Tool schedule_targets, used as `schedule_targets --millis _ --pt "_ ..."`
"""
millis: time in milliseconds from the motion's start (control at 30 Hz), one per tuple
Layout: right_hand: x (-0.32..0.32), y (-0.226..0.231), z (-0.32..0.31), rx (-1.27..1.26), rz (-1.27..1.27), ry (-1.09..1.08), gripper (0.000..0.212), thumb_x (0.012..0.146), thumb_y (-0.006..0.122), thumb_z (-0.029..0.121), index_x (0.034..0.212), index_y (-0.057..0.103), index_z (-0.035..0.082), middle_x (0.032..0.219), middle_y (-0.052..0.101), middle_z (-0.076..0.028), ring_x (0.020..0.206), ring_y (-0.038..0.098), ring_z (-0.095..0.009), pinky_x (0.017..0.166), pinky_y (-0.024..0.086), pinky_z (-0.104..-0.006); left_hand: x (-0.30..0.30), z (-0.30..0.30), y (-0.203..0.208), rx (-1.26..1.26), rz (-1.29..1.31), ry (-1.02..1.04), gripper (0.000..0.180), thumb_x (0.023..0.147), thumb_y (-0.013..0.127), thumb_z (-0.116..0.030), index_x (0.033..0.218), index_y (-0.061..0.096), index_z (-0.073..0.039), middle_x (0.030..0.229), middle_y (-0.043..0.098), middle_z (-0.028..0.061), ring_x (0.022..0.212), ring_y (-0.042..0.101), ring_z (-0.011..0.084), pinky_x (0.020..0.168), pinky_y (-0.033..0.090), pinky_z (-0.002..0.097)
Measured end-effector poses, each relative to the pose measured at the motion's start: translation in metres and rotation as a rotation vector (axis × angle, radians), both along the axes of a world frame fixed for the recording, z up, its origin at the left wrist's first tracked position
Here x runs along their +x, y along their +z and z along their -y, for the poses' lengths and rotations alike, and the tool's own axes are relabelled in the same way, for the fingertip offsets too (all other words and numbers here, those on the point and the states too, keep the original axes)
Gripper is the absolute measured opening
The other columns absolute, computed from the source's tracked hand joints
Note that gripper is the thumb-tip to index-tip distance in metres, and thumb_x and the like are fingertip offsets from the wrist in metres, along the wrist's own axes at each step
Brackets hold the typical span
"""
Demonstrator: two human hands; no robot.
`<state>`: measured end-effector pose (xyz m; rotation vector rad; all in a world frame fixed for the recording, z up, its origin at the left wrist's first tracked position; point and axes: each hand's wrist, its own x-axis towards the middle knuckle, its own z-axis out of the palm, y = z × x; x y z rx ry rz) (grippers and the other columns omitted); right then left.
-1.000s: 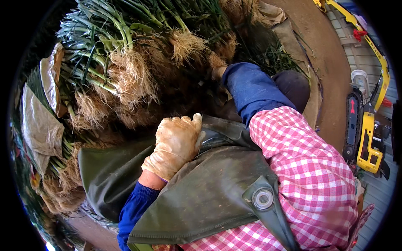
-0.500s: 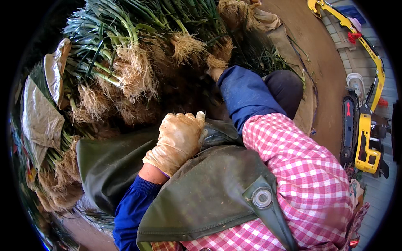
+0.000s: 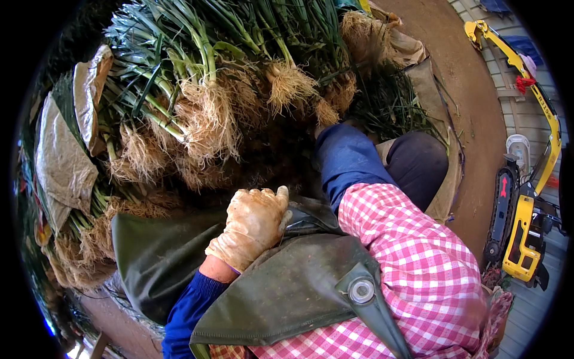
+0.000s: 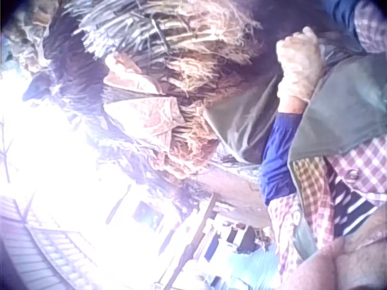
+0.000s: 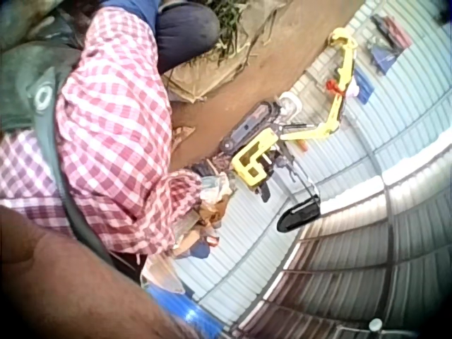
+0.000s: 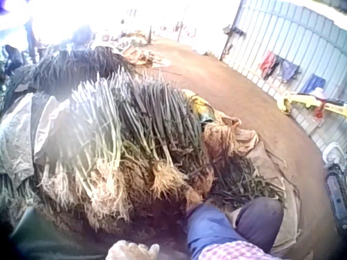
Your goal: The person sits on the ground and cleans scallions using a small knife to scrape dirt from the roots and peel away outer leaves before placing the cleaned plants in a pile.
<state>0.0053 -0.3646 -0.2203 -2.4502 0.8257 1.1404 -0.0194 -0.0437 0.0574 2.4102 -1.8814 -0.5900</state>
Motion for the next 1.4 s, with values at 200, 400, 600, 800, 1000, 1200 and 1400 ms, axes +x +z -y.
schedule_targets --millis 200,400,600,800,1000,1200,1400 --pt "-0.024 0.032 0.02 0.221 0.007 -0.054 0.041 0.077 0.071 0.034 0.105 0.066 0.005 0.095 0.067 -0.008 0.084 0.06 -0.018 0.074 0.047 -0.032 -0.006 0.012 0.008 -0.025 0.0 -0.053 0.042 0.084 0.057 -0.037 0.114 0.06 -0.007 0.077 0.061 0.007 0.07 0.06 0.0226 0.062 0.043 0.0354" --pt "-0.047 0.073 0.032 0.437 -0.002 -0.173 0.041 0.076 0.071 0.034 0.104 0.066 0.005 0.095 0.067 -0.008 0.084 0.06 -0.019 0.074 0.047 -0.032 -0.019 0.019 0.012 -0.042 0.058 -0.117 0.039 0.085 0.056 -0.037 0.112 0.06 -0.009 0.076 0.061 0.0048 0.073 0.06 0.0202 0.063 0.044 0.0338" --pt "-0.075 0.103 0.021 0.498 -0.017 -0.242 0.04 0.076 0.072 0.034 0.103 0.067 0.005 0.095 0.067 -0.008 0.085 0.06 -0.019 0.074 0.047 -0.0321 -0.027 0.016 0.016 -0.088 0.061 -0.143 0.032 0.085 0.057 -0.037 0.101 0.061 -0.009 0.078 0.064 0.0053 0.073 0.064 0.0227 0.061 0.045 0.0357" --pt "-0.087 0.122 0.011 0.436 -0.067 -0.201 0.04 0.075 0.072 0.033 0.102 0.067 0.005 0.095 0.067 -0.008 0.085 0.06 -0.019 0.074 0.047 -0.0322 -0.037 0.023 0.021 -0.094 -0.042 -0.209 0.028 0.084 0.058 -0.033 0.096 0.062 -0.009 0.082 0.066 0.0071 0.075 0.066 0.0247 0.062 0.047 0.0379" --pt "-0.062 0.14 -0.007 0.258 -0.169 -0.006 0.039 0.075 0.072 0.033 0.101 0.068 0.005 0.096 0.067 -0.008 0.085 0.061 -0.019 0.074 0.047 -0.0323 -0.031 0.029 0.019 -0.095 -0.05 -0.251 0.021 0.078 0.059 -0.025 0.092 0.066 -0.011 0.085 0.068 0.0073 0.079 0.068 0.0259 0.06 0.051 0.0381" --pt "-0.039 0.146 0.002 0.174 -0.229 0.064 0.039 0.074 0.073 0.033 0.1 0.068 0.005 0.096 0.068 -0.008 0.086 0.061 -0.019 0.075 0.047 -0.0323 -0.025 0.021 0.03 -0.13 -0.074 -0.221 0.016 0.074 0.059 -0.019 0.085 0.068 -0.01 0.081 0.068 0.0098 0.077 0.068 0.0268 0.059 0.051 0.0384" --pt "-0.054 0.101 -0.041 0.333 0.119 -0.255 0.038 0.074 0.073 0.033 0.099 0.069 0.005 0.096 0.068 -0.008 0.086 0.061 -0.019 0.075 0.047 -0.0324 -0.019 0.015 0.031 -0.151 -0.089 -0.155 0.021 0.079 0.059 -0.024 0.089 0.065 -0.007 0.083 0.068 0.0114 0.079 0.068 0.0267 0.066 0.049 0.0391"
